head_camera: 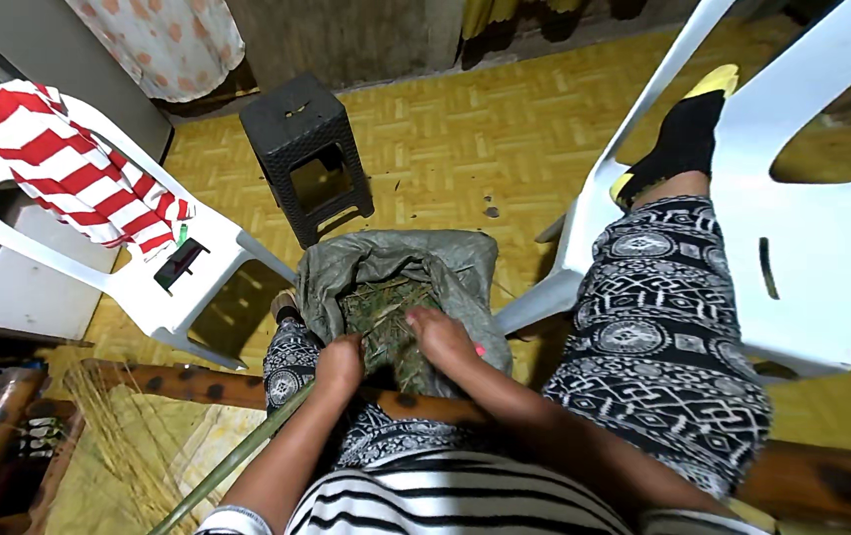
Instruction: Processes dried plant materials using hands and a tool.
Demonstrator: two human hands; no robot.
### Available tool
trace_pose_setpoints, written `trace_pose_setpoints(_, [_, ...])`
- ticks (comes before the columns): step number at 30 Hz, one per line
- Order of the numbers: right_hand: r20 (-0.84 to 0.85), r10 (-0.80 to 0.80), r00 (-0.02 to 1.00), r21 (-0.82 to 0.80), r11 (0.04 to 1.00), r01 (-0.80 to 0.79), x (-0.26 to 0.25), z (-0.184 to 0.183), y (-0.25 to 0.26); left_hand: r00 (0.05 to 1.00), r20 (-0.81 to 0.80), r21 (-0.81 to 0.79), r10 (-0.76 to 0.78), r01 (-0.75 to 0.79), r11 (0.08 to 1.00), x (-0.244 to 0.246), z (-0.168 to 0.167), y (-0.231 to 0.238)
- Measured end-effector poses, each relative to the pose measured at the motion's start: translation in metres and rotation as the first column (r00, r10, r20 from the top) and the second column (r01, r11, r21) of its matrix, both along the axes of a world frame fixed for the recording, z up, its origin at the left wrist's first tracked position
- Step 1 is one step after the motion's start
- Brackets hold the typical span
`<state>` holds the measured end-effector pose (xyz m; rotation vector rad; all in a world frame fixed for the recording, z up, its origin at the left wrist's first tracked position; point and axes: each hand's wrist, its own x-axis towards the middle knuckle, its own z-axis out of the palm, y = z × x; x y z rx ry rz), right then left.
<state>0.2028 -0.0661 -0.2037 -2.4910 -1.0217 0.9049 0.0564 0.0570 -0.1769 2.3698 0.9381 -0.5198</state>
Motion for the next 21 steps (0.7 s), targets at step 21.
trace_pose_setpoints(21, [-0.014,-0.025,1.0,0.035,0.999,0.025,0.01,0.003,-0.004,0.998,0.046,-0.035,0.03,-0.028,0.999,-0.003,-0.006,0.004])
